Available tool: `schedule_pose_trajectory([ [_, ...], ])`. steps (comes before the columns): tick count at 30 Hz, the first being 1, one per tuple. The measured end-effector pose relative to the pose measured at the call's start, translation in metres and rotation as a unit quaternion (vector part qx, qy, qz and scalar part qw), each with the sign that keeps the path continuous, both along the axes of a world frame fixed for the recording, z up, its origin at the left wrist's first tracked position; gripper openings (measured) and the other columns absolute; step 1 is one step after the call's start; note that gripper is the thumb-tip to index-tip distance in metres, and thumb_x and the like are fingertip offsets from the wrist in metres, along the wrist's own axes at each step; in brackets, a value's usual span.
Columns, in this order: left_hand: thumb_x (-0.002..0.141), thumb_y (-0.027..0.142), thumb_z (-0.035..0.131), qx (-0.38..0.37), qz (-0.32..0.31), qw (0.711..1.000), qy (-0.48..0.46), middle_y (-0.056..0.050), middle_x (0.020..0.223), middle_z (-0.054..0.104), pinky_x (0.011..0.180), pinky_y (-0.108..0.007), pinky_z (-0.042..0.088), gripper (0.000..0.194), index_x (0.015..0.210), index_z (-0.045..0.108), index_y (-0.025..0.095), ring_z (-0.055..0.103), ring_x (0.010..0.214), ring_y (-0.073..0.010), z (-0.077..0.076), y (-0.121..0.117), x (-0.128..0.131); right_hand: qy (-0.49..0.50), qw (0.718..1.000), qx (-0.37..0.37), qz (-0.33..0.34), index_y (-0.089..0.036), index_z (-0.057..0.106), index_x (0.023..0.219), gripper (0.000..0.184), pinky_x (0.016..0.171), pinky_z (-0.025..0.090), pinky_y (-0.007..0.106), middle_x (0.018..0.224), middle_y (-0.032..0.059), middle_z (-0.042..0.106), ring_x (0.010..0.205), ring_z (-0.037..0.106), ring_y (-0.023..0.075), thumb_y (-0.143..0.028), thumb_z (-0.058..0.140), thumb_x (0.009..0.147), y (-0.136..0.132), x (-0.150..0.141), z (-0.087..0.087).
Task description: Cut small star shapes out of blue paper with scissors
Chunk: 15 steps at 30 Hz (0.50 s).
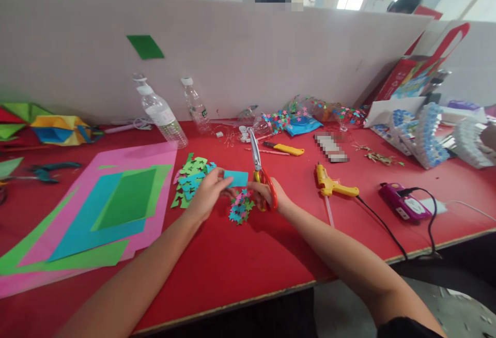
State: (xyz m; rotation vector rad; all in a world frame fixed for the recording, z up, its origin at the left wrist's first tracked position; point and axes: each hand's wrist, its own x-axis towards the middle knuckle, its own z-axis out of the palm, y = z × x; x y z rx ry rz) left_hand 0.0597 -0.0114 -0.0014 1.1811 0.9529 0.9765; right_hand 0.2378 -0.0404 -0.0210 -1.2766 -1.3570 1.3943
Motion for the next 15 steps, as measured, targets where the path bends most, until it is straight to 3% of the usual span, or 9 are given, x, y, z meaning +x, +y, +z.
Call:
schedule_pose_trajectory([
  [4, 0.068, 0.040, 0.073, -0.013, -0.024, 0.999, -0.038, 0.005, 0.059, 0.063, 0.051, -0.025, 0.052, 0.039, 0.084, 0.044, 0.020, 0.065, 0.049, -0.0143, 0.001, -0.009, 0.005, -0.051, 0.999, -0.009, -0.012, -0.021, 0.045, 0.042, 0.052, 0.042, 0.041, 0.025, 0.033, -0.0021, 0.044, 0.032, 0.045, 0.0107, -0.050, 0.060, 0.081, -0.004, -0.001, 0.020],
  [8, 0.069, 0.044, 0.074, -0.024, -0.048, 0.997, -0.050, 0.003, 0.059, 0.064, 0.047, -0.024, 0.050, 0.040, 0.085, 0.048, 0.019, 0.064, 0.048, -0.0147, 0.000, -0.012, 0.002, -0.092, 0.995, 0.020, -0.016, -0.020, 0.046, 0.038, 0.052, 0.052, 0.047, 0.026, 0.033, -0.0010, 0.046, 0.036, 0.048, 0.0110, -0.046, 0.063, 0.080, 0.002, 0.001, 0.034],
  [15, 0.074, 0.043, 0.068, -0.028, -0.091, 0.995, -0.034, 0.002, 0.059, 0.064, 0.039, -0.019, 0.040, 0.031, 0.081, 0.054, 0.017, 0.056, 0.041, -0.0100, -0.014, -0.015, 0.001, -0.081, 0.996, 0.035, -0.024, -0.021, 0.043, 0.042, 0.051, 0.047, 0.042, 0.025, 0.035, -0.0011, 0.045, 0.036, 0.045, 0.0110, -0.049, 0.055, 0.083, 0.003, 0.000, 0.015],
])
